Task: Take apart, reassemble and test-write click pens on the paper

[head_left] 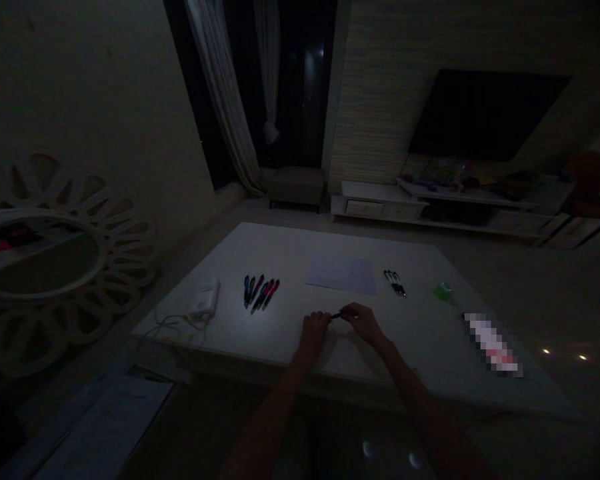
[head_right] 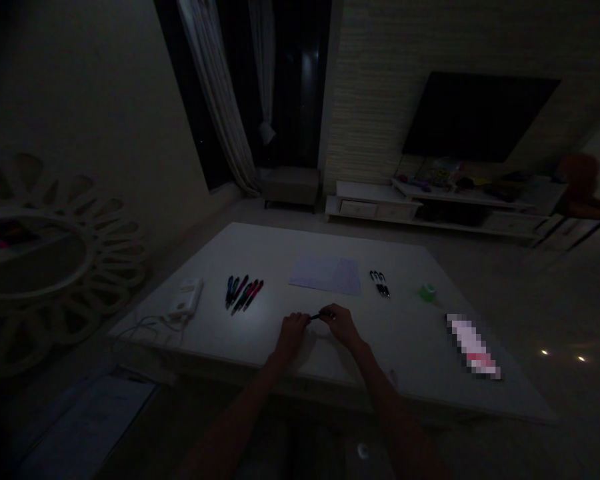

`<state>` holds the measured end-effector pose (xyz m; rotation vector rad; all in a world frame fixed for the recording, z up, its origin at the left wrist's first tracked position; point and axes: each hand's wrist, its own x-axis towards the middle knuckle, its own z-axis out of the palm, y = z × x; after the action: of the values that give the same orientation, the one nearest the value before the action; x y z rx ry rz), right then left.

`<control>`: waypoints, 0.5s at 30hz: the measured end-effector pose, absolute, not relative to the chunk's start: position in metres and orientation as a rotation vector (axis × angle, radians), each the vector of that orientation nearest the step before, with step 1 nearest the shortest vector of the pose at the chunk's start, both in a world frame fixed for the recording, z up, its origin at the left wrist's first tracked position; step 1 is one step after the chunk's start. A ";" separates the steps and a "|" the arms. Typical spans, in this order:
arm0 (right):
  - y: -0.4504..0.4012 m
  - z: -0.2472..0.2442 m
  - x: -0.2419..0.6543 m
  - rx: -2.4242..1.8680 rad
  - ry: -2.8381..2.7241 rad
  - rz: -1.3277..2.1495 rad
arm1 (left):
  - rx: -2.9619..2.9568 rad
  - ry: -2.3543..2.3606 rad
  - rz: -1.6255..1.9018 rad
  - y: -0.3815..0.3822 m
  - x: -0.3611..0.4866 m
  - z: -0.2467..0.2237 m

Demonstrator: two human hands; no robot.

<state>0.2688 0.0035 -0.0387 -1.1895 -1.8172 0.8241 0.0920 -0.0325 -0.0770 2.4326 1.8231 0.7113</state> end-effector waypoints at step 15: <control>-0.006 -0.047 0.264 -1.442 -1.773 0.934 | 2.496 1.679 0.783 -0.034 0.094 -0.079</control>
<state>0.2640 -0.0062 -0.0474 -1.4418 -1.7730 0.9340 0.0938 -0.0342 -0.0785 2.4963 1.6787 0.7827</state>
